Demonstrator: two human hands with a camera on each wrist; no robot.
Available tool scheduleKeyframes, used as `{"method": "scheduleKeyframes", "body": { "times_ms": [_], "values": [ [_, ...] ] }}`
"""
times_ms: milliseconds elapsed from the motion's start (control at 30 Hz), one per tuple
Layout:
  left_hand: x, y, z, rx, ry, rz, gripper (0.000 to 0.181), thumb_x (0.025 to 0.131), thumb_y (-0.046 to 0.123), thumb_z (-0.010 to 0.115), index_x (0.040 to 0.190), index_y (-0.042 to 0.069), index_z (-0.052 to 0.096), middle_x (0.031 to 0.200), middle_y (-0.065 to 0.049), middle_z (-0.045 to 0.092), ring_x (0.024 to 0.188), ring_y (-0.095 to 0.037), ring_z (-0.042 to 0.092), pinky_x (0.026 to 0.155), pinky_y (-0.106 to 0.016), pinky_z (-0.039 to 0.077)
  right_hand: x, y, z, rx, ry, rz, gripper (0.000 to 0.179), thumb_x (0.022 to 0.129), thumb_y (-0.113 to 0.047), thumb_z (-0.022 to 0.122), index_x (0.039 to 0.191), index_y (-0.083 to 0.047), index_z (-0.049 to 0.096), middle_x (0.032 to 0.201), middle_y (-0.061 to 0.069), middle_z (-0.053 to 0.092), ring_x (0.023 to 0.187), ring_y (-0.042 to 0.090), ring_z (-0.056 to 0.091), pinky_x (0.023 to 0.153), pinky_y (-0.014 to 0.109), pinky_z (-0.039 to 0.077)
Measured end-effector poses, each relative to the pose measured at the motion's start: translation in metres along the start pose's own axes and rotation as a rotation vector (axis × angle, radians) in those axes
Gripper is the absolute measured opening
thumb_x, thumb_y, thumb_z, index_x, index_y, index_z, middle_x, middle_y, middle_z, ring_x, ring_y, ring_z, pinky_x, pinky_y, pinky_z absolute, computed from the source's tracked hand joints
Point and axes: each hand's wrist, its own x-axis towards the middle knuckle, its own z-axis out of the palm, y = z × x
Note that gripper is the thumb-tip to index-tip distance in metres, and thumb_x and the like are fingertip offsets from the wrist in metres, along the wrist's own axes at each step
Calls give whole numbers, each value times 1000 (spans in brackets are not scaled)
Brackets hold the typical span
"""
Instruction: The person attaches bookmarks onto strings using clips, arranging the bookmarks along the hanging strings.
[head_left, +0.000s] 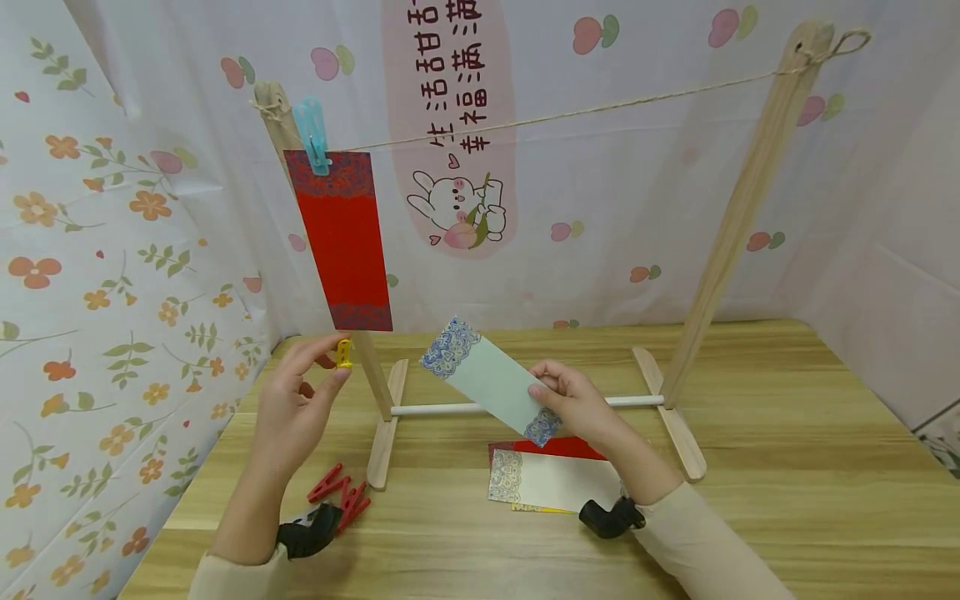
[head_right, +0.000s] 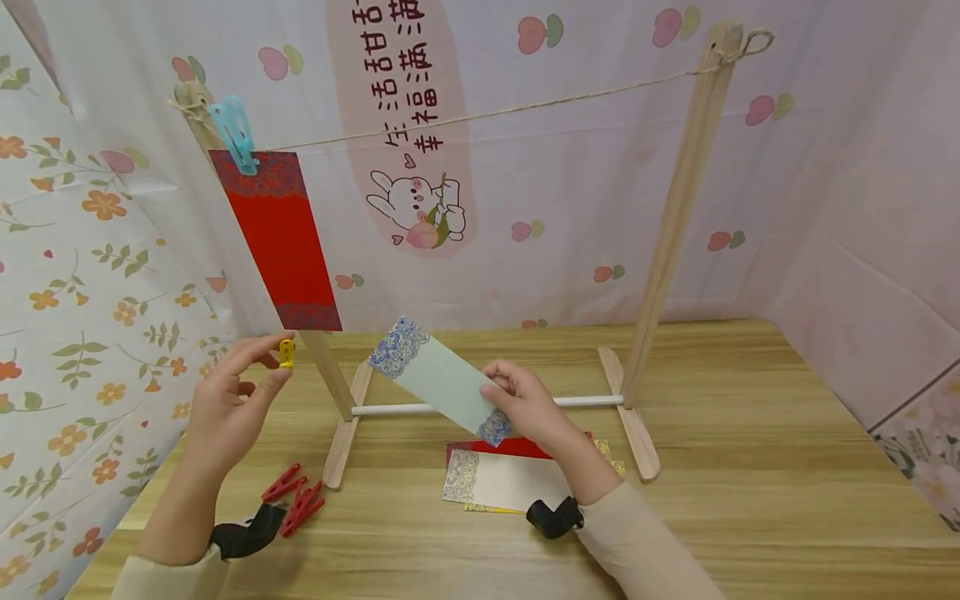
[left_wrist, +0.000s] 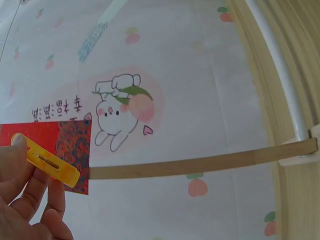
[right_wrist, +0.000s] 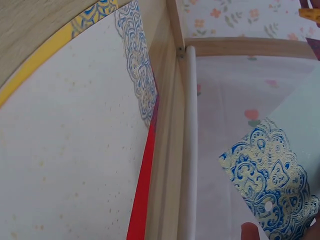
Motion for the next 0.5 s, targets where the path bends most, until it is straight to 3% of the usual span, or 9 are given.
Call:
{"method": "scheduleKeyframes", "body": {
  "times_ms": [367, 500],
  "values": [
    [23, 23, 2, -26, -27, 12, 38, 88, -3, 70, 124, 8, 68, 118, -8, 67, 91, -6, 51, 57, -16, 36, 6, -18, 9, 61, 42, -51, 20, 101, -9, 55, 118, 2, 55, 117, 22, 69, 94, 20, 70, 82, 33, 59],
    [32, 30, 3, -66, -37, 7, 37, 89, -4, 69, 124, 7, 68, 116, -8, 67, 90, -9, 51, 53, -18, 35, 9, -25, 14, 99, 52, -58, 20, 102, -9, 55, 119, 2, 56, 119, 23, 69, 95, 20, 71, 82, 36, 60]
  ]
}}
